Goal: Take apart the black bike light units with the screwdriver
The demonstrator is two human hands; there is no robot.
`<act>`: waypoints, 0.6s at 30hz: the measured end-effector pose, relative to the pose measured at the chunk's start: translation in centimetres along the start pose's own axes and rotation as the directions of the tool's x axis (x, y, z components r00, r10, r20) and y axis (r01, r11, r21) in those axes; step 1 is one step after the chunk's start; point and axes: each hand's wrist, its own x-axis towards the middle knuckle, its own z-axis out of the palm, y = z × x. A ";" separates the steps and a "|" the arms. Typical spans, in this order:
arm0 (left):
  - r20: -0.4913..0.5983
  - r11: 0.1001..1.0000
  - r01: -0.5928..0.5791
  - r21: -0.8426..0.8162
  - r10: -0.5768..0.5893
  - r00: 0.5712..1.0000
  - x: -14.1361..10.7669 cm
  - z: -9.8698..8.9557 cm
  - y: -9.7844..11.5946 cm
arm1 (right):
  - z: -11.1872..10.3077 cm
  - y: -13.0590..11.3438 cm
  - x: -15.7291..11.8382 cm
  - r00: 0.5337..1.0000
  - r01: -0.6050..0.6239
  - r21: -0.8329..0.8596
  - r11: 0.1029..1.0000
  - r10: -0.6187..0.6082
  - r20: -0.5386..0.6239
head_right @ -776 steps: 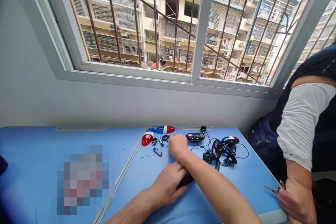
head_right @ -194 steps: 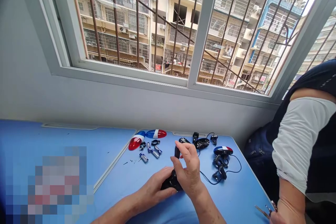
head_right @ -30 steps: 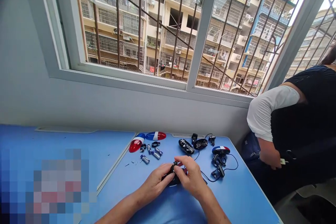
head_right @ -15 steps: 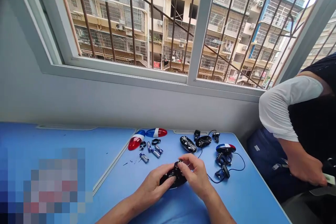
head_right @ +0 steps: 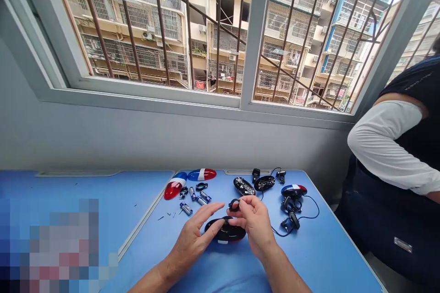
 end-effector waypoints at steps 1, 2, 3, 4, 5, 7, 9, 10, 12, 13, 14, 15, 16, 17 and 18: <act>-0.016 1.000 -0.001 -0.004 0.001 1.000 0.1 0.1 0.2 | 0.1 0.0 -0.1 1.000 -0.023 0.029 0.999 0.022 0.011; -0.032 1.000 -0.004 -0.010 0.004 0.999 0.2 0.2 0.3 | 0.3 0.1 -0.1 0.999 -0.045 0.053 0.998 0.043 0.026; -0.046 1.000 -0.010 -0.017 0.009 0.999 0.2 0.3 0.5 | 0.4 0.1 -0.2 0.997 -0.064 0.075 0.995 0.060 0.043; -0.058 1.000 -0.016 -0.023 0.014 0.998 0.3 0.4 0.6 | 0.6 0.1 -0.3 0.995 -0.079 0.094 0.992 0.074 0.061; -0.068 0.999 -0.021 -0.029 0.019 0.998 0.3 0.5 0.7 | 0.7 0.1 -0.4 0.994 -0.093 0.111 0.989 0.085 0.075; -0.078 0.999 -0.032 -0.037 0.029 0.997 0.4 0.7 1.0 | 0.8 0.2 -0.6 0.990 -0.118 0.137 0.983 0.106 0.095; -0.082 0.998 -0.045 -0.038 0.041 0.996 0.4 0.7 1.3 | 0.9 0.2 -0.8 0.986 -0.142 0.157 0.977 0.127 0.103; -0.083 0.998 -0.050 -0.036 0.047 0.995 0.4 0.7 1.4 | 0.9 0.3 -0.9 0.985 -0.155 0.164 0.974 0.139 0.107; -0.086 0.998 -0.055 -0.030 0.052 0.995 0.3 0.7 1.7 | 1.0 0.3 -1.1 0.981 -0.173 0.176 0.969 0.155 0.114; -0.091 0.998 -0.052 -0.027 0.049 0.995 0.3 0.6 1.8 | 1.1 0.4 -1.2 0.981 -0.175 0.183 0.967 0.155 0.118; -0.098 0.999 -0.047 -0.025 0.045 0.994 0.3 0.6 2.0 | 1.1 0.4 -1.3 0.981 -0.174 0.191 0.966 0.152 0.123; -0.102 0.999 -0.042 -0.025 0.039 0.994 0.3 0.5 2.1 | 1.2 0.4 -1.4 0.981 -0.170 0.200 0.965 0.146 0.127; -0.102 0.999 -0.037 -0.028 0.034 0.994 0.3 0.5 2.3 | 1.3 0.4 -1.4 0.982 -0.165 0.210 0.964 0.140 0.129; -0.096 0.999 -0.033 -0.032 0.029 0.995 0.3 0.4 2.4 | 1.4 0.3 -1.5 0.982 -0.161 0.220 0.962 0.134 0.131; -0.087 0.999 -0.028 -0.036 0.025 0.996 0.4 0.4 2.5 | 1.5 0.3 -1.5 0.982 -0.160 0.231 0.960 0.132 0.133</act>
